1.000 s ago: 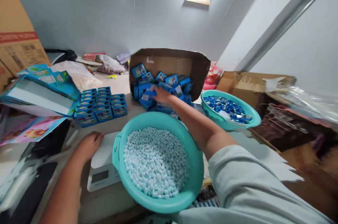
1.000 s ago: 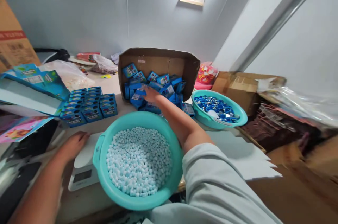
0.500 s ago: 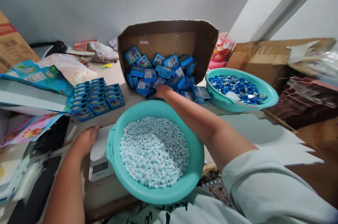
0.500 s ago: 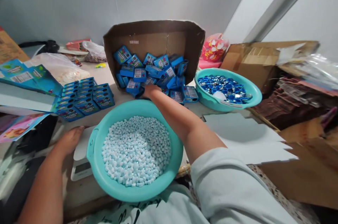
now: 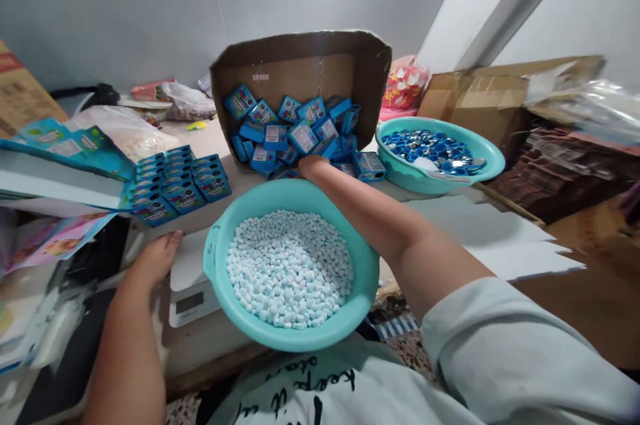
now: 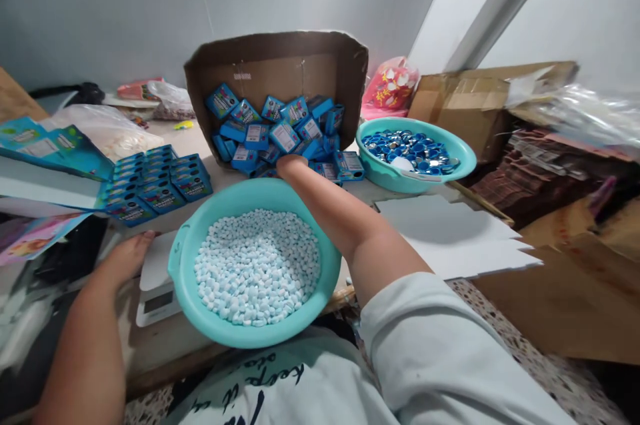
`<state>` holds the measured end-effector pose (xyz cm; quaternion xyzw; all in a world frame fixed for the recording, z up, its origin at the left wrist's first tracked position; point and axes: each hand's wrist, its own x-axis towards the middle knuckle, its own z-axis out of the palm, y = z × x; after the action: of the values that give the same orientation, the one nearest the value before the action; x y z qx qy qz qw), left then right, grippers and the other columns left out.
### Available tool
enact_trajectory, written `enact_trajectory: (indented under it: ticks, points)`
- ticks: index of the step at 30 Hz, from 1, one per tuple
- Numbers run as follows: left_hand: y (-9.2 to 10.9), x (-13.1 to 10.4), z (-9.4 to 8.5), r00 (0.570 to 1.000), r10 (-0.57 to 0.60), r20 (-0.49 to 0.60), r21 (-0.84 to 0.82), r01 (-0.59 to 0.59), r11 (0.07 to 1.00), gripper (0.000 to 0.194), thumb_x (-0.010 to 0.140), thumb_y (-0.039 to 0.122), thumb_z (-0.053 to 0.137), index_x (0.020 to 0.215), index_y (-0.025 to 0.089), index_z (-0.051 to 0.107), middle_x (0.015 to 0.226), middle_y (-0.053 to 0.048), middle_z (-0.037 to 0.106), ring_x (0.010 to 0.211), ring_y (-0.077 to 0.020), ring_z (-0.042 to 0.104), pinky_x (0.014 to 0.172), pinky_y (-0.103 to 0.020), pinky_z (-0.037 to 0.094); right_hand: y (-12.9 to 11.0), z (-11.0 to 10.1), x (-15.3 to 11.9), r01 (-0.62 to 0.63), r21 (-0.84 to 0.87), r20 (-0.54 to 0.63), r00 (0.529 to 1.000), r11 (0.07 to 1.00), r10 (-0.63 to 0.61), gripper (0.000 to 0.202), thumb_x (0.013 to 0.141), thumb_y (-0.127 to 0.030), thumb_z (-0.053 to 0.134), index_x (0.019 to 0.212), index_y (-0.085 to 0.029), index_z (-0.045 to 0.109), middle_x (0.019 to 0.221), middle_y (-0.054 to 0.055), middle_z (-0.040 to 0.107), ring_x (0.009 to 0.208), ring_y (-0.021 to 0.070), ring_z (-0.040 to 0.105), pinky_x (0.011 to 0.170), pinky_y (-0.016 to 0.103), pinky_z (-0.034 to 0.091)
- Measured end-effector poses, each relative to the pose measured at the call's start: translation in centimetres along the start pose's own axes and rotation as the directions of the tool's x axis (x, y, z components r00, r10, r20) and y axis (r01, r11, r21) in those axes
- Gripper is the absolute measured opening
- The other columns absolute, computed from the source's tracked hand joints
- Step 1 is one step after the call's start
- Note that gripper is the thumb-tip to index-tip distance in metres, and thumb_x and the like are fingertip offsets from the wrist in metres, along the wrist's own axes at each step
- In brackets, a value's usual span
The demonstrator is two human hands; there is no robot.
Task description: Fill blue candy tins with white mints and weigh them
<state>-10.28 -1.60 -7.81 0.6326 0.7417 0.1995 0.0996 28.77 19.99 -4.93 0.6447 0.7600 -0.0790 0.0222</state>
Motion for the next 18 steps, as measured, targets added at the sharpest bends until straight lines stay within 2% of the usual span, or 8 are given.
enact_trajectory:
  ticks: [5, 7, 10, 12, 13, 14, 15, 18]
  points:
    - [1.7, -1.5, -1.9, 0.975, -0.068, -0.211, -0.254, 0.012, 0.967, 0.053, 0.085, 0.059, 0.037, 0.094, 0.018, 0.071, 0.091, -0.012, 0.077, 0.087, -0.0272, 0.072, 0.080, -0.036, 0.059, -1.0, -4.3, -3.8, 0.107, 0.024, -0.223, 0.970, 0.994, -0.100, 0.049, 0.085, -0.058, 0.074, 0.098, -0.011, 0.076, 0.110, 0.025, 0.070, 0.118, 0.0417, 0.060, 0.096, 0.047, 0.050]
    - [2.8, -2.2, -2.6, 0.944, -0.111, -0.309, -0.343, -0.002, 0.939, 0.062, 0.089, 0.061, 0.031, 0.103, 0.014, 0.069, 0.085, -0.012, 0.073, 0.077, -0.0237, 0.069, 0.073, -0.034, 0.058, -1.3, -6.7, -5.4, 0.170, 0.029, -0.328, 0.933, 0.985, -0.151, 0.052, 0.089, -0.063, 0.067, 0.093, -0.012, 0.075, 0.112, 0.023, 0.068, 0.122, 0.0412, 0.056, 0.100, 0.044, 0.047]
    - [5.8, -2.7, -2.9, 0.920, -0.109, -0.377, -0.450, -0.079, 0.890, 0.063, 0.089, 0.064, 0.034, 0.111, 0.013, 0.063, 0.086, -0.010, 0.070, 0.078, -0.0211, 0.066, 0.073, -0.032, 0.056, -3.1, -10.0, -8.2, 0.354, 0.093, -0.558, 0.793, 0.931, -0.246, 0.051, 0.096, -0.064, 0.056, 0.090, -0.017, 0.072, 0.110, 0.014, 0.065, 0.118, 0.0308, 0.056, 0.104, 0.038, 0.043]
    - [8.7, -3.0, -2.7, 0.948, 0.008, -0.318, -0.558, -0.194, 0.807, 0.063, 0.084, 0.066, 0.051, 0.122, 0.015, 0.058, 0.096, -0.009, 0.071, 0.086, -0.0213, 0.068, 0.079, -0.033, 0.057, -5.5, -11.1, -10.3, 0.515, 0.236, -0.716, 0.666, 0.824, -0.211, 0.053, 0.097, -0.067, 0.051, 0.083, -0.019, 0.068, 0.099, 0.008, 0.061, 0.105, 0.0232, 0.059, 0.098, 0.035, 0.045]
    - [10.3, -3.1, -2.4, 0.959, 0.094, -0.267, -0.614, -0.245, 0.750, 0.069, 0.079, 0.065, 0.061, 0.128, 0.016, 0.054, 0.102, -0.009, 0.071, 0.092, -0.0221, 0.069, 0.083, -0.034, 0.058, -7.0, -11.1, -11.3, 0.572, 0.343, -0.757, 0.638, 0.745, -0.141, 0.056, 0.098, -0.069, 0.046, 0.079, -0.020, 0.065, 0.092, 0.006, 0.058, 0.097, 0.0201, 0.059, 0.093, 0.033, 0.046]
    - [11.9, -3.3, -2.1, 0.962, 0.179, -0.208, -0.654, -0.273, 0.706, 0.077, 0.075, 0.063, 0.068, 0.135, 0.018, 0.049, 0.111, -0.010, 0.071, 0.099, -0.0233, 0.069, 0.087, -0.035, 0.058, -8.5, -10.8, -12.2, 0.608, 0.462, -0.761, 0.645, 0.646, -0.064, 0.060, 0.098, -0.072, 0.041, 0.074, -0.020, 0.061, 0.084, 0.004, 0.055, 0.089, 0.0178, 0.058, 0.086, 0.031, 0.047]
    - [13.4, -3.5, -1.7, 0.958, 0.246, -0.150, -0.673, -0.281, 0.684, 0.083, 0.073, 0.061, 0.073, 0.139, 0.019, 0.046, 0.120, -0.011, 0.069, 0.106, -0.0245, 0.068, 0.091, -0.036, 0.057, -9.9, -10.1, -13.0, 0.617, 0.587, -0.723, 0.691, 0.524, -0.004, 0.064, 0.098, -0.075, 0.037, 0.072, -0.021, 0.059, 0.077, 0.002, 0.052, 0.080, 0.0162, 0.056, 0.078, 0.029, 0.047]
    - [16.6, -4.0, -0.4, 0.959, 0.281, -0.034, -0.701, -0.223, 0.677, 0.076, 0.072, 0.057, 0.078, 0.133, 0.021, 0.052, 0.123, -0.011, 0.070, 0.107, -0.0267, 0.069, 0.091, -0.038, 0.057, -12.4, -7.3, -14.4, 0.423, 0.894, -0.432, 0.901, 0.145, 0.040, 0.068, 0.091, -0.083, 0.039, 0.068, -0.021, 0.058, 0.062, -0.001, 0.046, 0.060, 0.0132, 0.049, 0.059, 0.027, 0.044]
